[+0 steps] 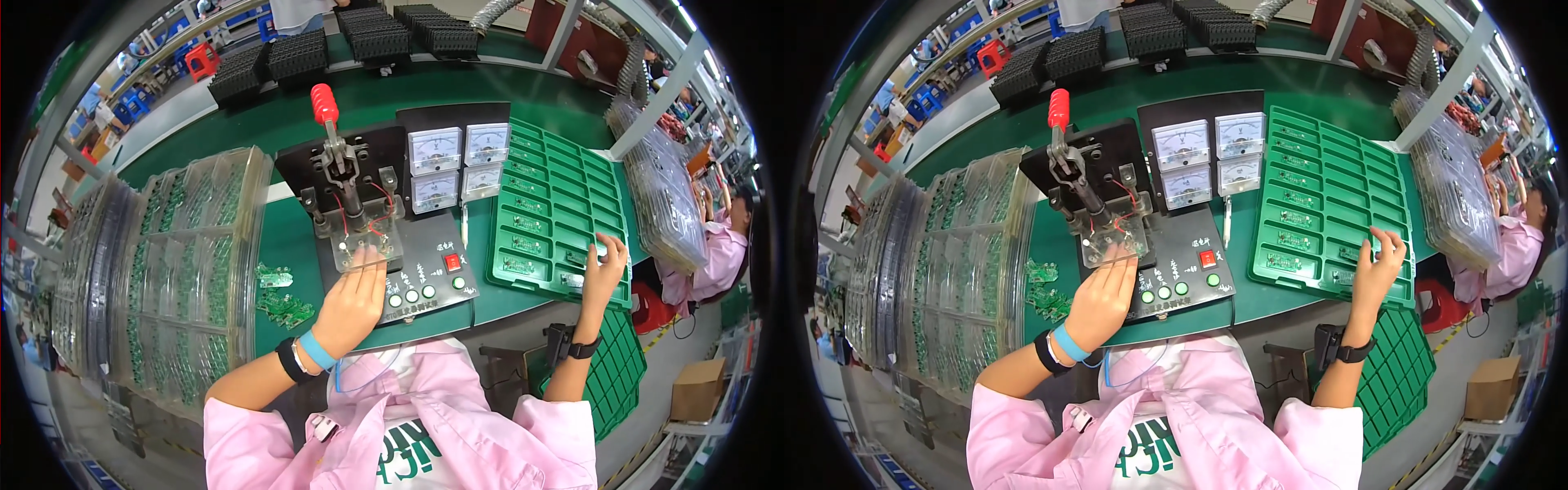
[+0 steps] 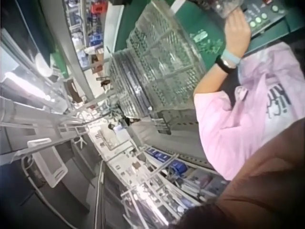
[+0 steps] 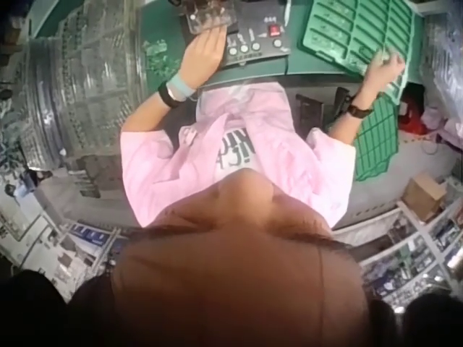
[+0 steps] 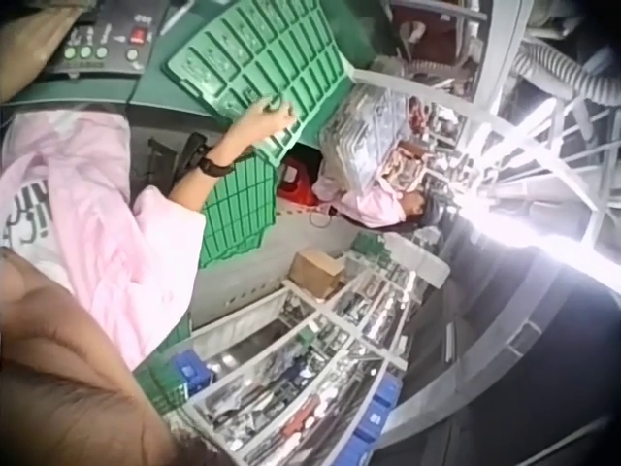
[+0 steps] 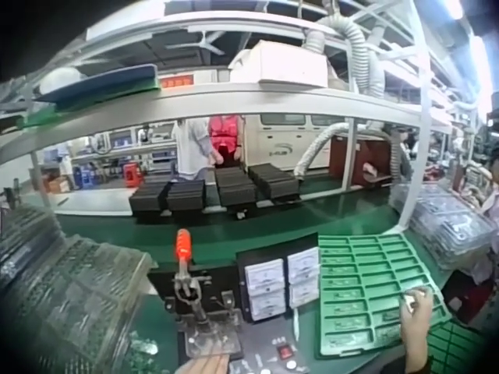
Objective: The person tests circuit boards by placing them into a testing machine, pulling a red lever, and pressing buttons. After each test, the person removes the board and places it into a green tray, eventually replacing the full tray with an empty one.
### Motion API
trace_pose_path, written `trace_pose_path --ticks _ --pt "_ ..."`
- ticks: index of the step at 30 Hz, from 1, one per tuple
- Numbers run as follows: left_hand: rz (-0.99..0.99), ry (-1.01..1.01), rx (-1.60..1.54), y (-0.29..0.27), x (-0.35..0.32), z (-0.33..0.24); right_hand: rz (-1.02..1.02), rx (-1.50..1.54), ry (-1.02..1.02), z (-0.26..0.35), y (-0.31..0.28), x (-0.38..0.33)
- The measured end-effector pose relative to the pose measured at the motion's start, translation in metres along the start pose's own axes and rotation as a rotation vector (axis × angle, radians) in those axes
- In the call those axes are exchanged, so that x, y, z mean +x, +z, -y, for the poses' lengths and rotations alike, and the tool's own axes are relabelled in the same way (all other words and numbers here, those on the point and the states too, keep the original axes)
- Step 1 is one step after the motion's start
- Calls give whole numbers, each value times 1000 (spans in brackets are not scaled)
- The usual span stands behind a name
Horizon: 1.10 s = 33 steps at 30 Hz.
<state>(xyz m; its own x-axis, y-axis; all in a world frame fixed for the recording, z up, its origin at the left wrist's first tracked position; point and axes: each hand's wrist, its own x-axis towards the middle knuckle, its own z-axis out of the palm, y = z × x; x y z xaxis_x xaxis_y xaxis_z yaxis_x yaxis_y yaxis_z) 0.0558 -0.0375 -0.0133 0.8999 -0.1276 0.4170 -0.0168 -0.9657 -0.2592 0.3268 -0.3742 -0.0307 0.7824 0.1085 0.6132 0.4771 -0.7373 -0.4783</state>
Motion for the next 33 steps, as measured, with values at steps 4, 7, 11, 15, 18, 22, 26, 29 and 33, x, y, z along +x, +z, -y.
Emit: trace_pose_path --ticks 4,7,11,15,18,22,26,29,33 --pt "-49 -81 -169 0 -4 -4 29 260 -165 100 22 9" --pt "40 -110 -301 -2 -6 1 226 503 -360 205 33 11" --pt "46 -123 -313 -1 -7 1 146 751 -719 306 52 34" --pt "43 -113 -348 -9 -9 4 773 860 -349 356 48 56" --pt "12 -147 -362 -14 -9 -1 788 795 -265 364 46 59" --pt "51 -90 -483 -37 -26 -18 44 1053 -912 334 65 19" --pt "17 -85 -560 -41 -42 6 251 1067 -832 258 53 -70" --pt "-61 -158 -576 -35 -38 29 398 862 -682 210 44 -91" --pt "-71 -253 -587 -16 -41 46 651 494 -822 186 43 -107"
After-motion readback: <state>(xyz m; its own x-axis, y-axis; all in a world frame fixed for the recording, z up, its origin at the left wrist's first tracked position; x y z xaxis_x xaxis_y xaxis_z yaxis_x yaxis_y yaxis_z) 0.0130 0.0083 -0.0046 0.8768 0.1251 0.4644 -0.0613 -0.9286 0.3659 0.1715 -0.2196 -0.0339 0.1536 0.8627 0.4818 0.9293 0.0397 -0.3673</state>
